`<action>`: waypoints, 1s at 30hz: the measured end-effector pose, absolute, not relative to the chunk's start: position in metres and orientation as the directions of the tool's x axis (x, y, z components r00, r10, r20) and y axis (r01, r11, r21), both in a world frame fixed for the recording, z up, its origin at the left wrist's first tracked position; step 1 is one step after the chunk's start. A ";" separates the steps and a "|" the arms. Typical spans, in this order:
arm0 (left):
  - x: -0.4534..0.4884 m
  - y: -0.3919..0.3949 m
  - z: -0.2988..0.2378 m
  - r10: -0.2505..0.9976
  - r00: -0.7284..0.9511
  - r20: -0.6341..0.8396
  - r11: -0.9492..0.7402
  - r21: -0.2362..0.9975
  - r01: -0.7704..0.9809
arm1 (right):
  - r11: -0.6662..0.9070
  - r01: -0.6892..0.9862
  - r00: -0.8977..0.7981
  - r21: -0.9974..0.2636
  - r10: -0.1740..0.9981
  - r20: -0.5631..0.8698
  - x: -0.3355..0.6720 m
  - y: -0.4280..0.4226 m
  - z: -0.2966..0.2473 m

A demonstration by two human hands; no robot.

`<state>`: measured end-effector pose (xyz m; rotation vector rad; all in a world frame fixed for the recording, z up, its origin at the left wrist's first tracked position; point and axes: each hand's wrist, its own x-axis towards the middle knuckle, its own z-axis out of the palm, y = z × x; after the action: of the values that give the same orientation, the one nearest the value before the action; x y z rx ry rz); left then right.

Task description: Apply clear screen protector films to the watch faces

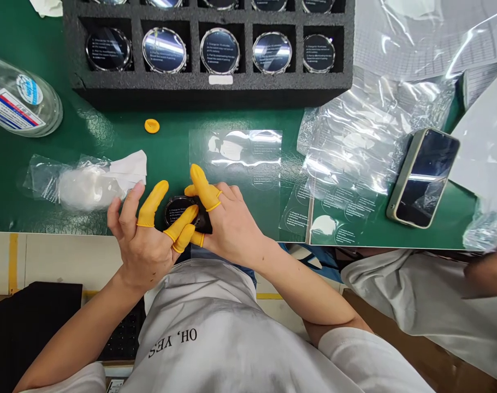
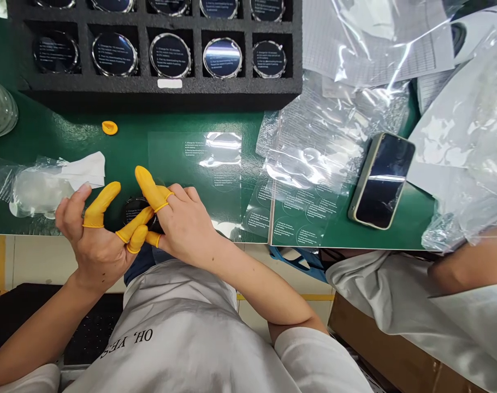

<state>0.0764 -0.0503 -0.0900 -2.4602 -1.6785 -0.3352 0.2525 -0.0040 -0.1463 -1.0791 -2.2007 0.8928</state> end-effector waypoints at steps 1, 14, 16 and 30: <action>0.075 -0.050 -0.092 0.899 0.341 0.273 -0.358 0.012 0.934 | 0.463 0.475 -0.541 -0.748 0.824 0.166 0.252 -0.004 -0.146; 0.065 -0.050 -0.090 0.899 0.295 0.323 -0.318 0.018 0.948 | 0.477 0.463 -0.548 -0.748 0.817 0.181 0.253 -0.004 -0.144; 0.064 -0.052 -0.088 0.892 0.308 0.332 -0.322 -0.013 0.947 | 0.476 0.461 -0.544 -0.749 0.818 0.185 0.253 -0.004 -0.144; 0.043 -0.024 -0.063 0.968 0.248 0.036 -0.250 0.204 0.946 | 0.485 0.472 -0.558 -0.737 0.811 0.176 0.253 -0.004 -0.144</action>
<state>0.0427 -0.0243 -0.0626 -2.5890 -2.0011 -0.2540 0.2530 -0.0038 -0.1442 -1.0570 -2.2221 0.8773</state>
